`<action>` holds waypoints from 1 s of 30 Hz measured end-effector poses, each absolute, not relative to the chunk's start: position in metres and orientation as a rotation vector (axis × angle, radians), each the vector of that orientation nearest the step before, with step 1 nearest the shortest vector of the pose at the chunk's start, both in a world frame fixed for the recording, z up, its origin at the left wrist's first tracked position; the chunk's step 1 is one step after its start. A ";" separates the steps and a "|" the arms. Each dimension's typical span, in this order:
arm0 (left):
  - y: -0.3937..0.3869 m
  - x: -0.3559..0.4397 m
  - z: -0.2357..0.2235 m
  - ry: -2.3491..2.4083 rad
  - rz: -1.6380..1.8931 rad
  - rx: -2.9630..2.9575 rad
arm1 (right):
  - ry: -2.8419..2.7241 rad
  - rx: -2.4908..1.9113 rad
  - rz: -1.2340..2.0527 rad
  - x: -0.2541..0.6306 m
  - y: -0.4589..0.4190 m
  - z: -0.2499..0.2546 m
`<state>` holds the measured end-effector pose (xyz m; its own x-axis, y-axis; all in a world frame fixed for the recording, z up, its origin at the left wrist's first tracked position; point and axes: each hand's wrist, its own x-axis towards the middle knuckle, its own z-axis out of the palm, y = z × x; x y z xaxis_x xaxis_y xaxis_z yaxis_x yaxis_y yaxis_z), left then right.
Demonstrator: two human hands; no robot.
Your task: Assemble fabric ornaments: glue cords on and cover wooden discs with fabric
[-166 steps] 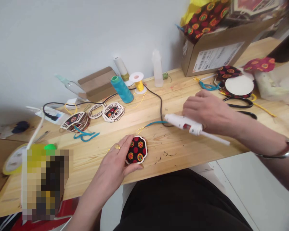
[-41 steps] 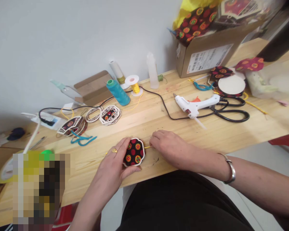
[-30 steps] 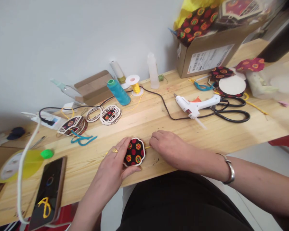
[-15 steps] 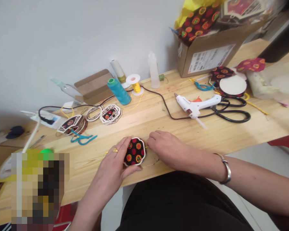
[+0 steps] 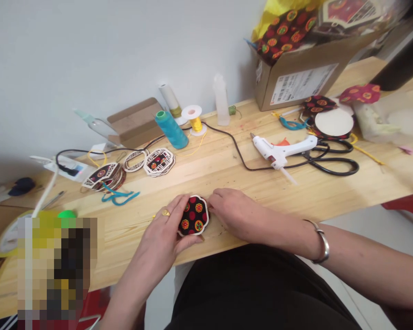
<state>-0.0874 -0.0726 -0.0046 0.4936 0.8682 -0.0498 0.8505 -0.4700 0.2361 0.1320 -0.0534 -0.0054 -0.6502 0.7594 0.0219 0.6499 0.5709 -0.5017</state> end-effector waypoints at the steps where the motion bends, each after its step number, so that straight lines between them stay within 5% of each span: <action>1: -0.073 -0.087 -0.005 1.466 0.116 2.522 | -2.523 -1.185 0.711 0.132 -0.054 -0.007; 8: -0.071 -0.091 -0.009 1.409 0.146 2.626 | -2.302 -1.122 0.926 0.138 -0.059 -0.007; 14: -0.073 -0.091 -0.013 1.436 0.110 2.584 | -2.247 -1.086 0.555 0.148 -0.068 -0.009; 30: -0.078 -0.089 -0.011 1.457 0.204 2.469 | -2.577 -1.018 0.176 0.131 -0.100 -0.018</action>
